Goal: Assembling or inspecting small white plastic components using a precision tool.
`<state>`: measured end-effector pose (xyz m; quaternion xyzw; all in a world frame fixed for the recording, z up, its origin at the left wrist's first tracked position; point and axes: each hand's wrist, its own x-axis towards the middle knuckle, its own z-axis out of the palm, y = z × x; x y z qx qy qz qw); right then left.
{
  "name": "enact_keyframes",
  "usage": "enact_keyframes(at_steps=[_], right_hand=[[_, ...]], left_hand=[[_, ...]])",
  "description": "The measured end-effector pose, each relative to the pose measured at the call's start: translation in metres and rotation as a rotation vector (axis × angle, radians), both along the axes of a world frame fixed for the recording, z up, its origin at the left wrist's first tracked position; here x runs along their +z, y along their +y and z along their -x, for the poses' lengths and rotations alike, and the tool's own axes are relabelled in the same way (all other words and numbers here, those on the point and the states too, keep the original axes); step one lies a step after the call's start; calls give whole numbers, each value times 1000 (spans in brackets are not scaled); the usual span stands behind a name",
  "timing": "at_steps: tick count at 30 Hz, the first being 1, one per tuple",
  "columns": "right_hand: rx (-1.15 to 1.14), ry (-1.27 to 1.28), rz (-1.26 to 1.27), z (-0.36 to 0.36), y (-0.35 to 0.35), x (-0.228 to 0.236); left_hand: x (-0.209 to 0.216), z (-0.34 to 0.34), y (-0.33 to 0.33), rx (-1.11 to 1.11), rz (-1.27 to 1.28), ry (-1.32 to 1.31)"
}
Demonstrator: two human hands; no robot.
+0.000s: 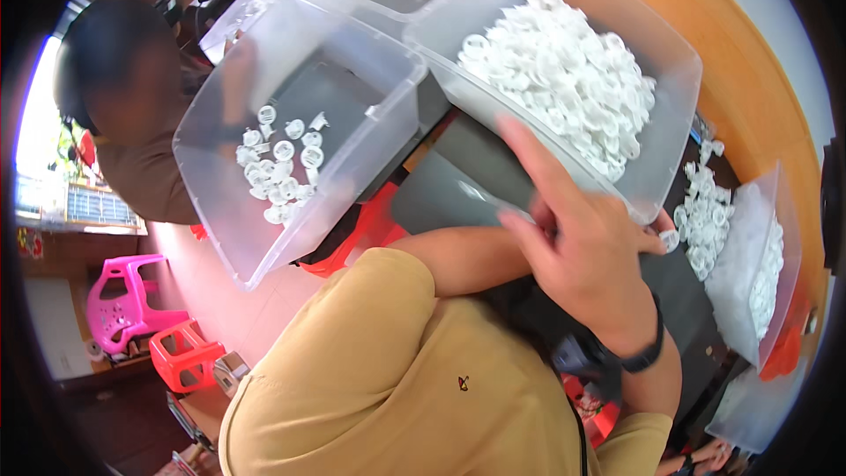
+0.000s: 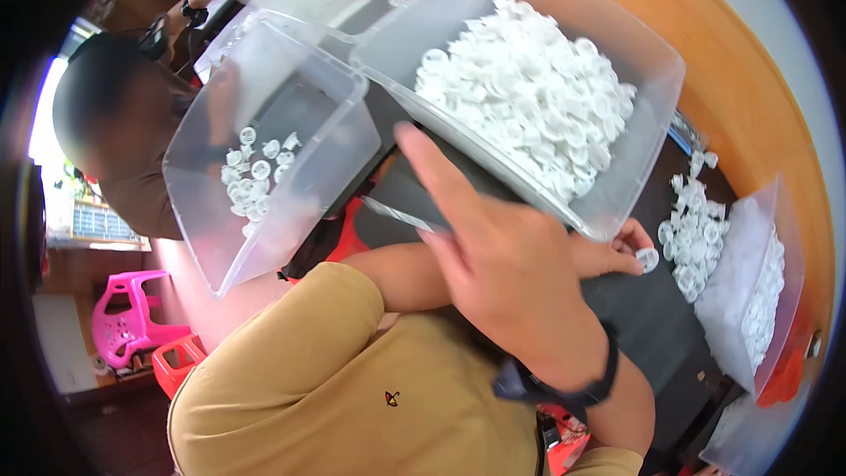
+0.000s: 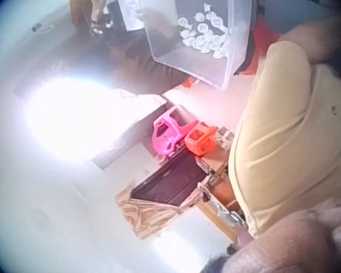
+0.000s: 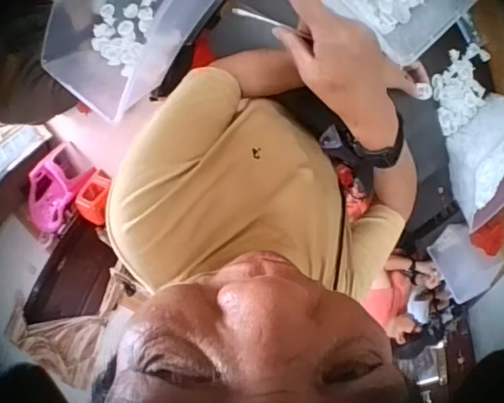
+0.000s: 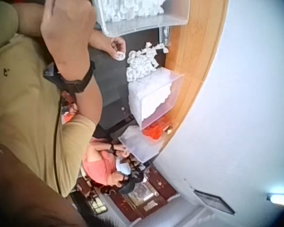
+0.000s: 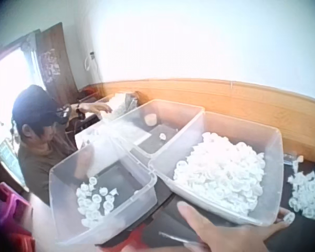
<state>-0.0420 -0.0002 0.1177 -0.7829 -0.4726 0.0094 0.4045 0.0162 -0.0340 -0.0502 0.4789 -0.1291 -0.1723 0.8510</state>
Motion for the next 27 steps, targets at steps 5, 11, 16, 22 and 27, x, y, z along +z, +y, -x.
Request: enact_keyframes(at_steps=[5,11,16,22,27], right_hand=[[190,-223,27,2,91,-28],[156,-155,243,1,94,-15],[138,-234,314,-5,100,-22],[147,-267,324,-4,100,-13],[138,-321,344,-12,109,-31]], left_hand=[[-16,4,11,56,-29,10],[-15,4,2,112,-117,14],[-36,-3,0,135,-55,8],[-32,-3,-2,130,-24,6],[-26,-5,7,119,-66,-43]])
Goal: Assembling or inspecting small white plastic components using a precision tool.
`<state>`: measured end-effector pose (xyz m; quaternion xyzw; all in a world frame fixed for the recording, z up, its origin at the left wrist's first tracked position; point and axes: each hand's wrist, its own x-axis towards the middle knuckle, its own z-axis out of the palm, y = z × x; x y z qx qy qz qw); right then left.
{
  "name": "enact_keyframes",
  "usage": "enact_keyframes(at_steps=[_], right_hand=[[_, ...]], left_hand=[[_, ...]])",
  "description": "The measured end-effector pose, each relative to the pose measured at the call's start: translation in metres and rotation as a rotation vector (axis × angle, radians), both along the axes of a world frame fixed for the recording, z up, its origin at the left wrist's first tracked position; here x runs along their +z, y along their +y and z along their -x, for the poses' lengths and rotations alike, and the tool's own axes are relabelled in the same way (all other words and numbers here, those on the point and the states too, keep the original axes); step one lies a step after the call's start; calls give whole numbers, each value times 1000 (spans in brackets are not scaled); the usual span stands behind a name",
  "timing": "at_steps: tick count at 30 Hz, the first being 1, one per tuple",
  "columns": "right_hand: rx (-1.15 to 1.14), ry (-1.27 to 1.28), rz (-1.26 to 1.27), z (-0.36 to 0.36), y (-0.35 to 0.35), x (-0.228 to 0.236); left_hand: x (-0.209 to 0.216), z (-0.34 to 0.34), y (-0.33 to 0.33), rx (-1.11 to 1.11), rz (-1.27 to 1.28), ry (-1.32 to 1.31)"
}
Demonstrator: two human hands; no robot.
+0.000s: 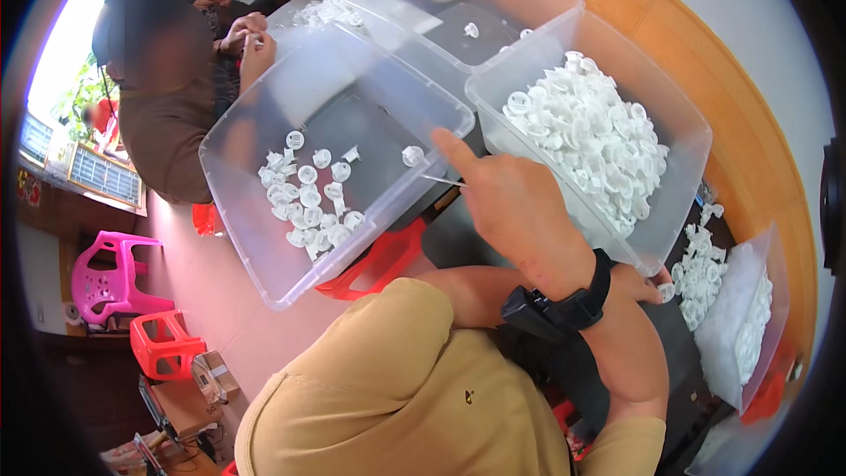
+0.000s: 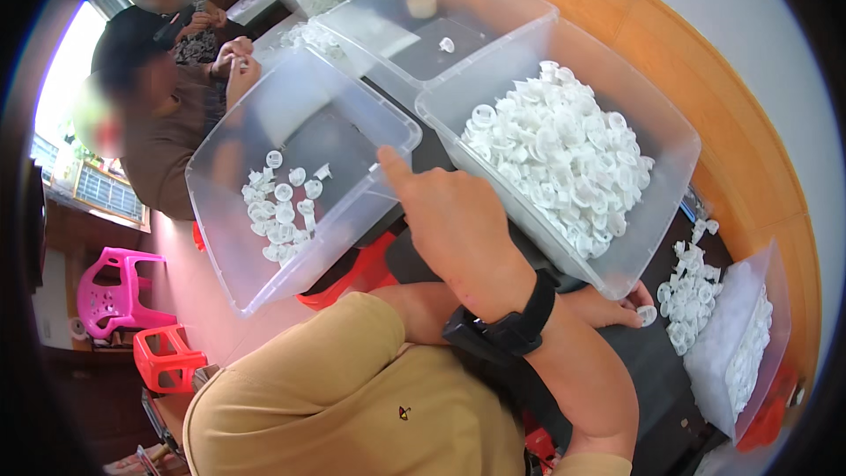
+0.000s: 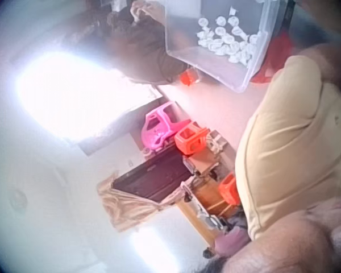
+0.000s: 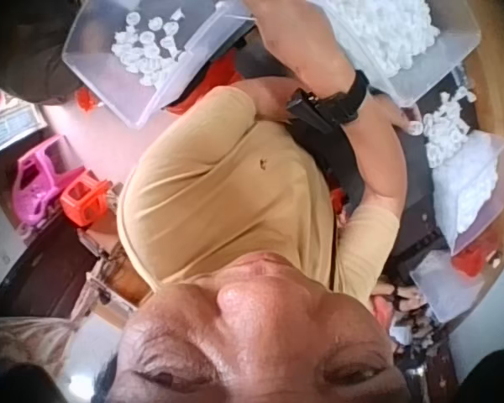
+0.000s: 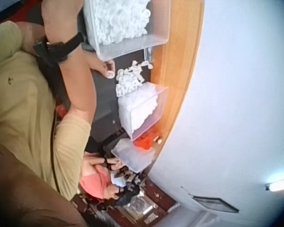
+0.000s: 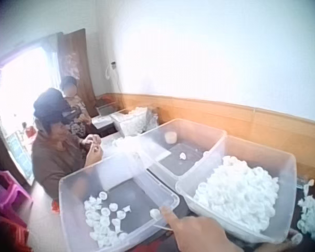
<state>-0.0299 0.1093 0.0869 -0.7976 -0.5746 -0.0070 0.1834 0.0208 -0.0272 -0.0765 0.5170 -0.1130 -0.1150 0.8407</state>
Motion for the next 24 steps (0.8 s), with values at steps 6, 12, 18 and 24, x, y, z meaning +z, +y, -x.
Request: enact_keyframes(at_steps=[6,12,18,24], right_hand=[[2,28,-77,-4,7,-4],[-44,-182,-135,-13,6,-12],[-55,-253,-129,-9,3,-16],[-125,-225,-17,5,-18,16]], left_hand=[[4,8,0,14,-97,-89],[3,5,0,3,-64,-77],[1,5,2,-16,-37,-63],[-4,8,-7,-66,-21,-51]])
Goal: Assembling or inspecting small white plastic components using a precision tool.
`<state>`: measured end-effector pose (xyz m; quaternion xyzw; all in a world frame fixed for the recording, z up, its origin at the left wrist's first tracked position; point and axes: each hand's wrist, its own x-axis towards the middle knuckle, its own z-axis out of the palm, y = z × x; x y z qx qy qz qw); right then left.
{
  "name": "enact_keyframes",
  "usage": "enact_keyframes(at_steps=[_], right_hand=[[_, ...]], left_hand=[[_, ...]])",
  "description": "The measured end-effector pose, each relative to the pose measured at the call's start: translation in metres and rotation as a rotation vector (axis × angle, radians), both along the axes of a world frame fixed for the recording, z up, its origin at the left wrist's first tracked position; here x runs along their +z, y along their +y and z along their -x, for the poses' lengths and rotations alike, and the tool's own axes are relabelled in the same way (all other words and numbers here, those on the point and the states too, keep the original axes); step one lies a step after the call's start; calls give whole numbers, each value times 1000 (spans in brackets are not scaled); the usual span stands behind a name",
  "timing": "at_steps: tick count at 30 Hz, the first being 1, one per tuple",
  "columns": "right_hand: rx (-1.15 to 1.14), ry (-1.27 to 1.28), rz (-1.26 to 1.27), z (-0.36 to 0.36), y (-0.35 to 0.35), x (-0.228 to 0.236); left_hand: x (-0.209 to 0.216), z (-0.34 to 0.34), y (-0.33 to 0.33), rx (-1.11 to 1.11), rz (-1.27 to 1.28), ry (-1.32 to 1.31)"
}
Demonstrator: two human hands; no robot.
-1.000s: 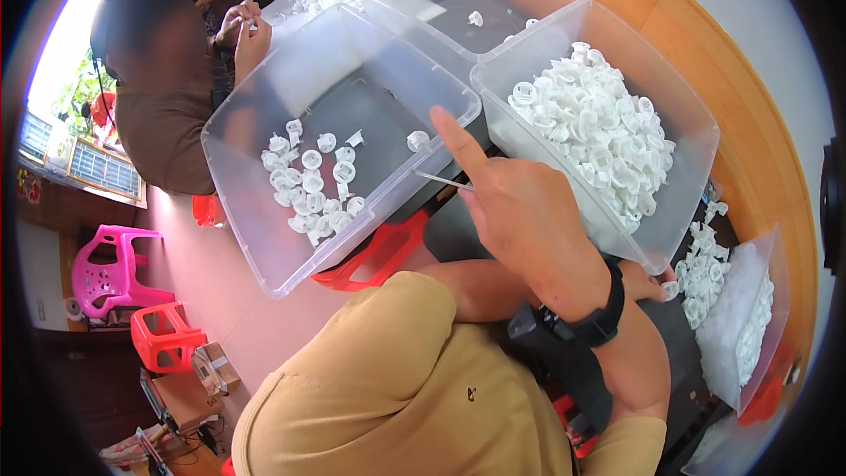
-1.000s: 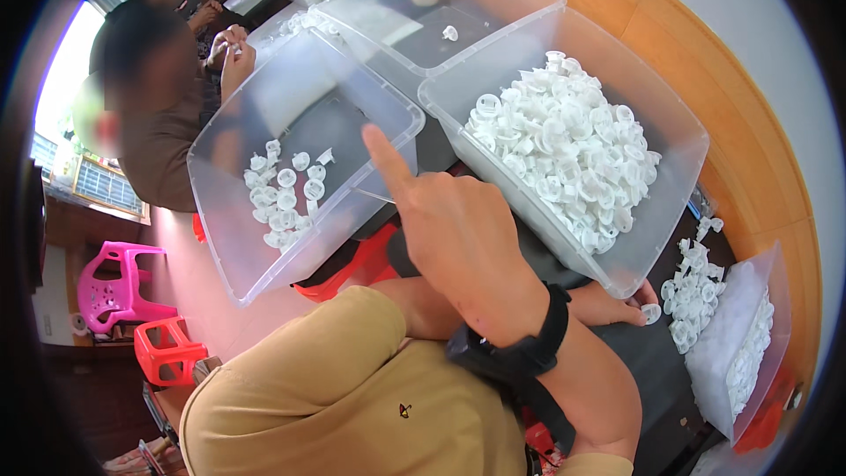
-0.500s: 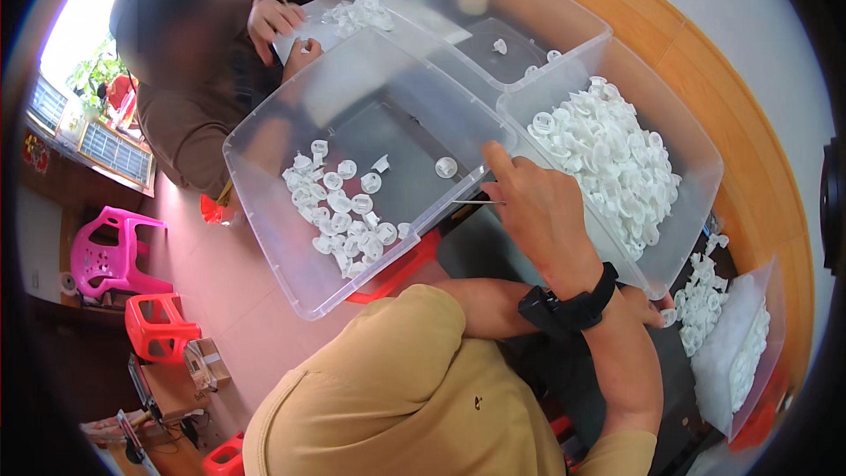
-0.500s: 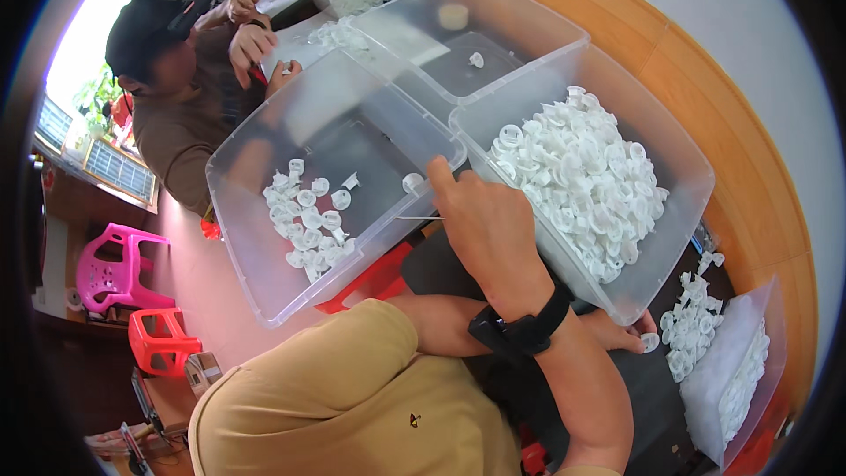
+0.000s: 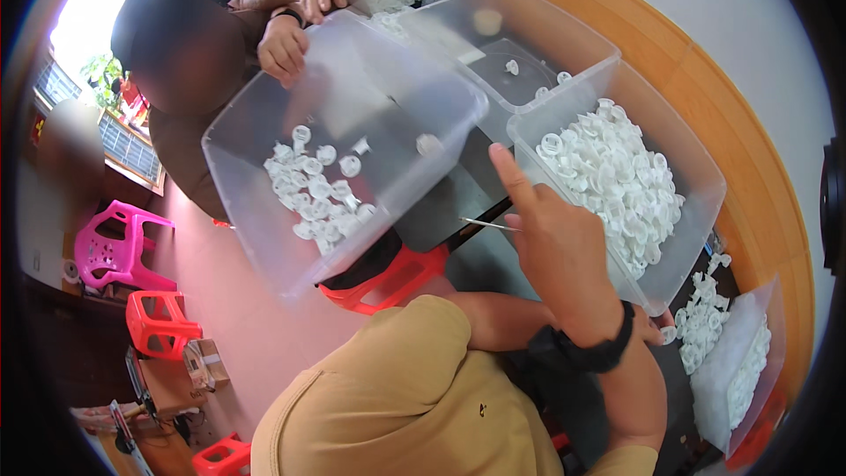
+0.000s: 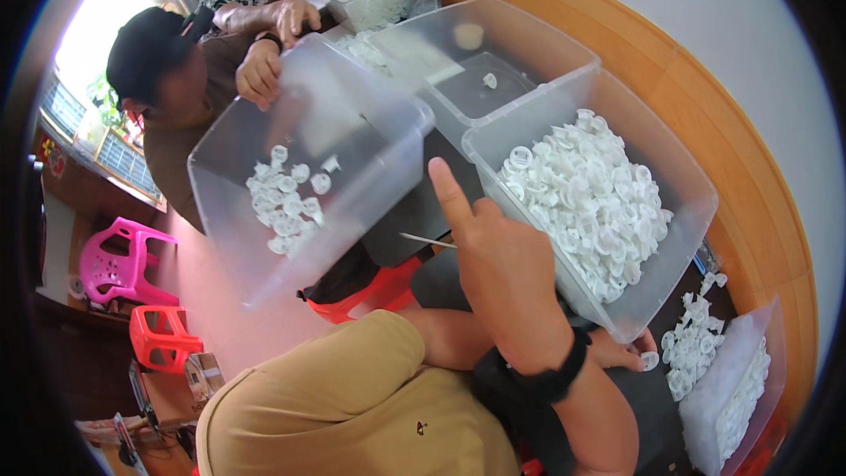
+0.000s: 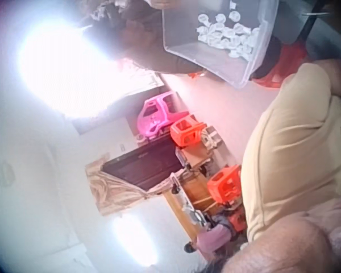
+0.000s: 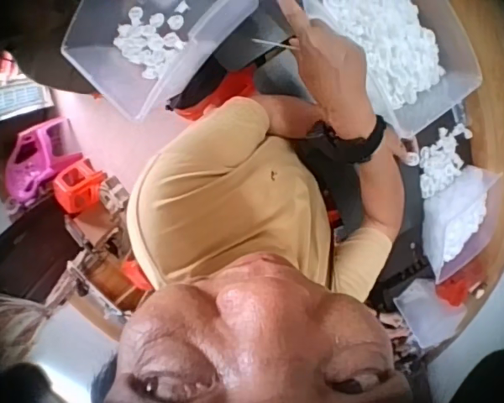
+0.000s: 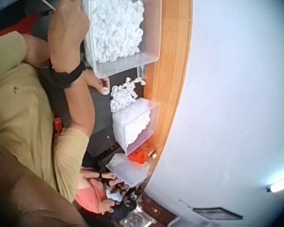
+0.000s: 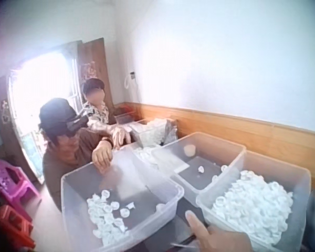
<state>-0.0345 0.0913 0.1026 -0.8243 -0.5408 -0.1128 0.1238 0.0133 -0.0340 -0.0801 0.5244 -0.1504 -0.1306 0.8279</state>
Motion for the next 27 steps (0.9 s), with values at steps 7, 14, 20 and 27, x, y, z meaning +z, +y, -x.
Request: enact_keyframes(at_steps=[7,14,20,27], right_hand=[[629,1091,-592,57,-39,77],[363,1140,-837,70,-107,60],[330,1248,-906,63,-163,41],[54,1275,-957,116,-267,42]], left_hand=[[14,1,13,-8,57,50],[27,-6,15,-108,106,175],[34,-2,11,-112,20,133],[39,2,12,-68,33,164]])
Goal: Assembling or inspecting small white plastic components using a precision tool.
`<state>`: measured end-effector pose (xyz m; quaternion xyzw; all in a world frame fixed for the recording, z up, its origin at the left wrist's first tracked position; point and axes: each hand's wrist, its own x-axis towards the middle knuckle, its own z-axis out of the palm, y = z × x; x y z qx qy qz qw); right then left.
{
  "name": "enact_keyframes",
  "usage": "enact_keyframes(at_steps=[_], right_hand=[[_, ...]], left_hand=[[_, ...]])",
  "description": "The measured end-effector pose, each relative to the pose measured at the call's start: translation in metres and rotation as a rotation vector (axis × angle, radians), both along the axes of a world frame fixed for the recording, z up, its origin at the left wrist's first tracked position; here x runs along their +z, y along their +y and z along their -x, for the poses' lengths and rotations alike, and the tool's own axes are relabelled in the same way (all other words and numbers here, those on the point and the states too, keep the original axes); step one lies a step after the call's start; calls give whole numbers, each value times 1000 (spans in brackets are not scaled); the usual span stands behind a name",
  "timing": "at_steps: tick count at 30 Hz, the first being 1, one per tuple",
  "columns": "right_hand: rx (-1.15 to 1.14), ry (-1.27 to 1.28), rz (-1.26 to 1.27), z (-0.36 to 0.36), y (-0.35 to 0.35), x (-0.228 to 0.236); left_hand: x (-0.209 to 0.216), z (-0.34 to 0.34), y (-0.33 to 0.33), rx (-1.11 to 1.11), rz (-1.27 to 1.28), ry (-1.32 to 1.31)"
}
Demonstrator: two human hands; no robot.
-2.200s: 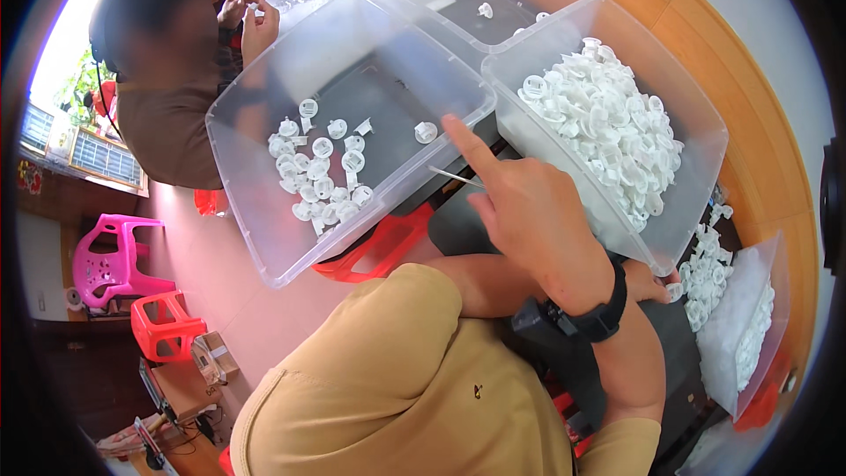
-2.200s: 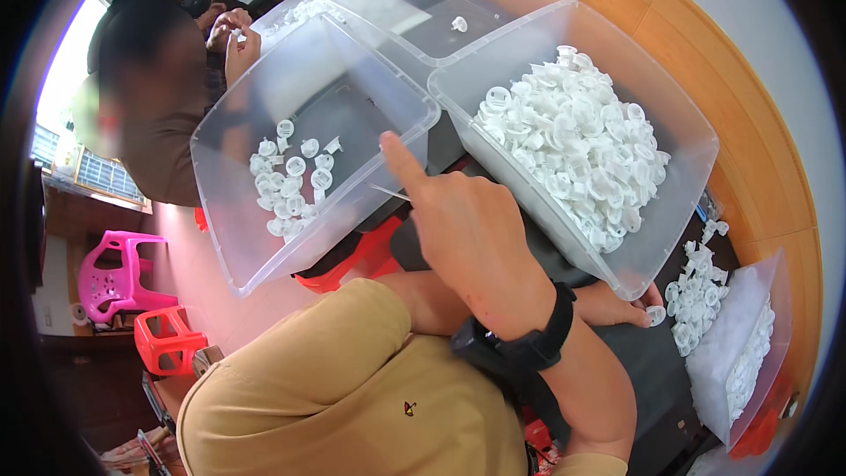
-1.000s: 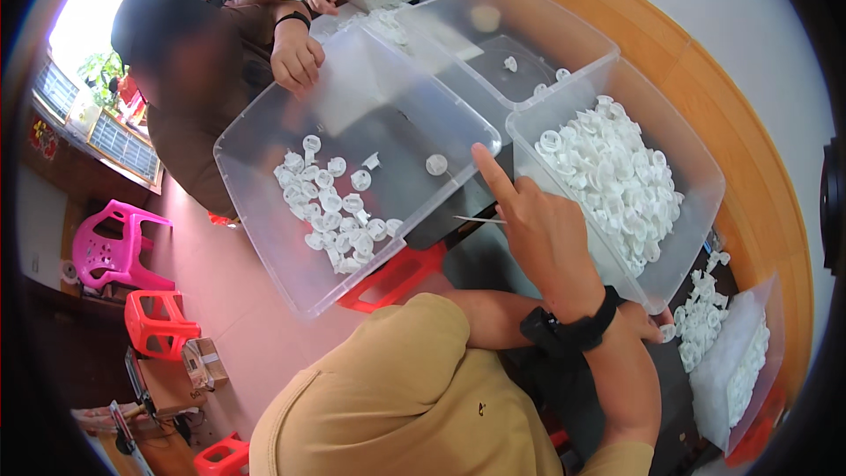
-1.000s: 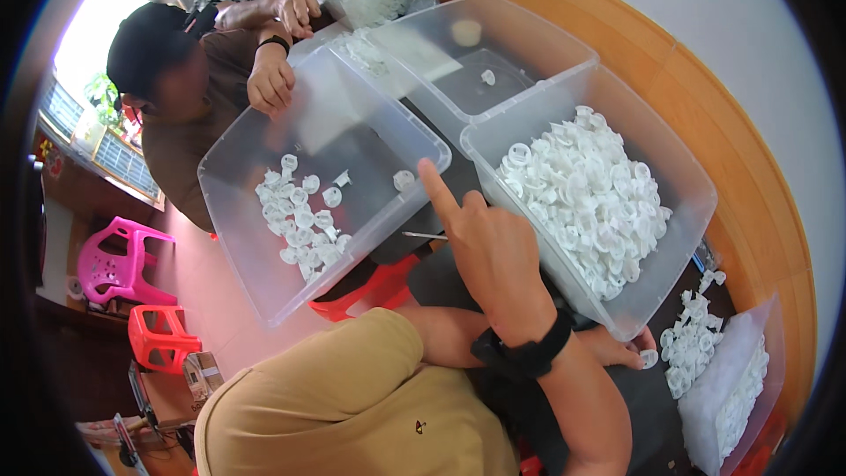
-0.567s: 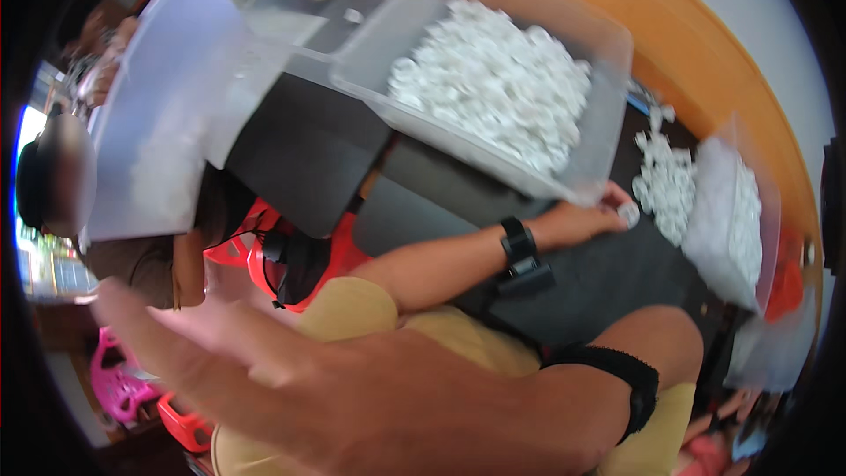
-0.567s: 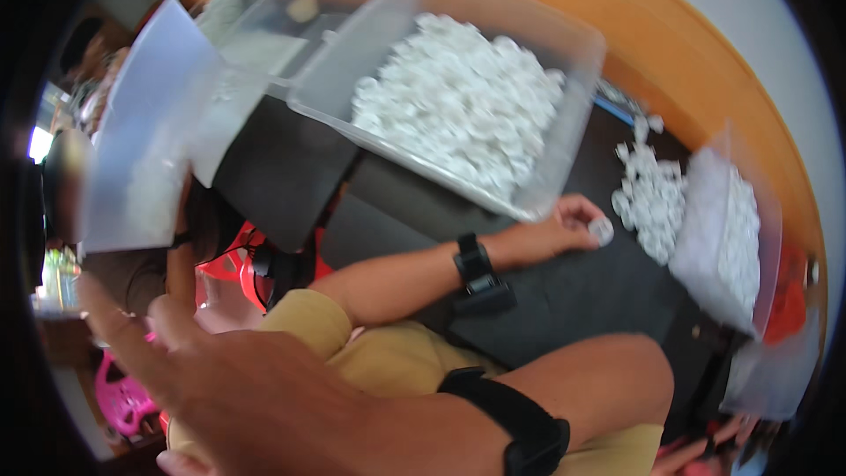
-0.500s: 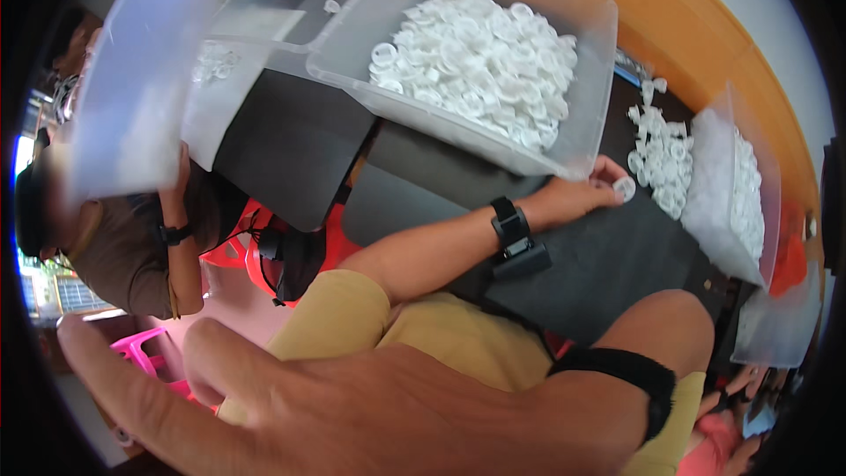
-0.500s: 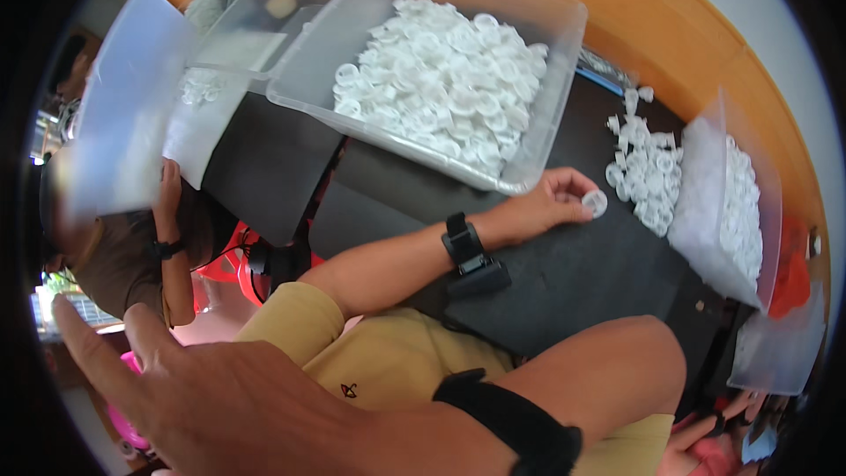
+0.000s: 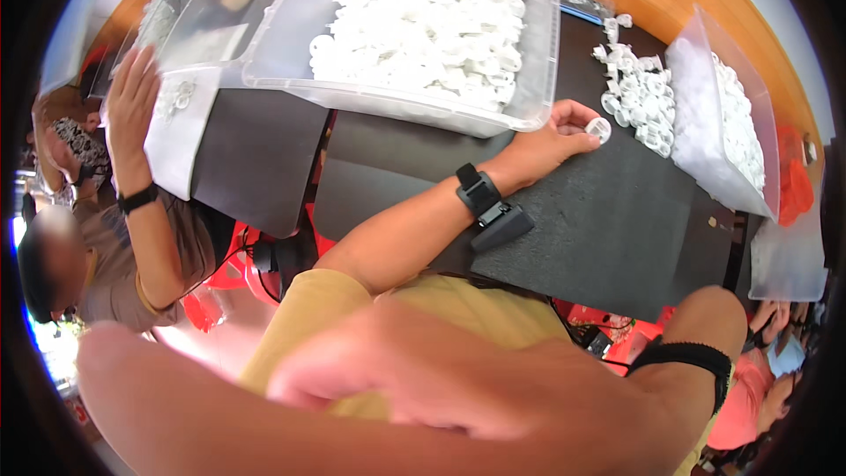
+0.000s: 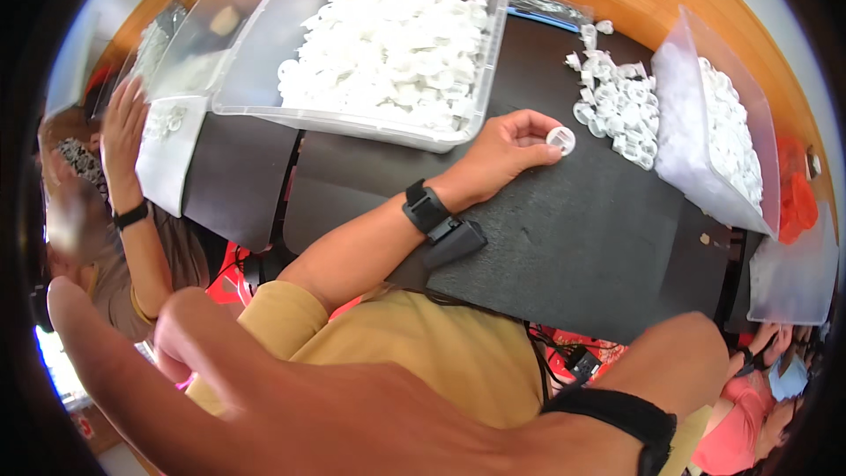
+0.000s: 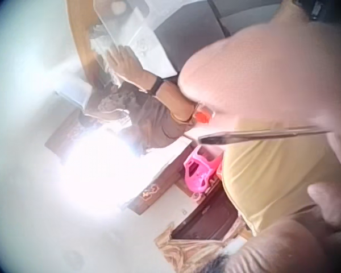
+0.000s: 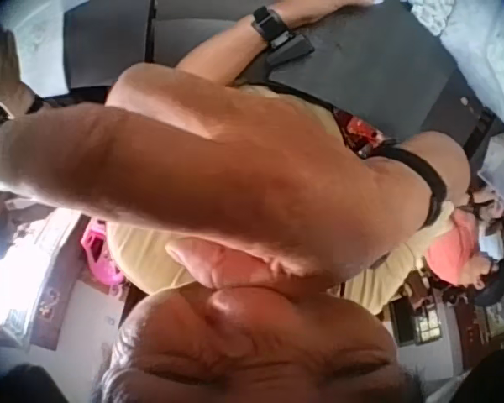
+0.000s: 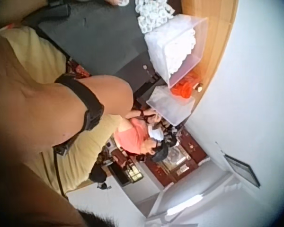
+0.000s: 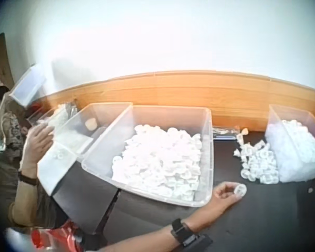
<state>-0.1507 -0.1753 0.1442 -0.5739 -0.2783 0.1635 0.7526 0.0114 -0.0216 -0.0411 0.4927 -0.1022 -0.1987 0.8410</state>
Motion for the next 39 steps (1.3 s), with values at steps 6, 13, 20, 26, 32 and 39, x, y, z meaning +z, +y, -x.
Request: enact_keyframes(at_steps=[6,13,20,26,32,39], right_hand=[[-26,149,-25,30,-11,-11],[-96,287,23,50,4,-5],[-209,124,105,-78,46,-42],[-662,-133,708,-96,-11,-117],[-747,-126,841,-93,-10,-135],[-721,-326,867,-99,-5,-127]], left_hand=[[-2,5,10,72,-117,-36],[6,2,25,114,-195,-73],[25,9,24,0,-162,17],[7,0,15,-18,139,126],[8,-3,16,-45,155,174],[6,-3,15,-15,105,71]])
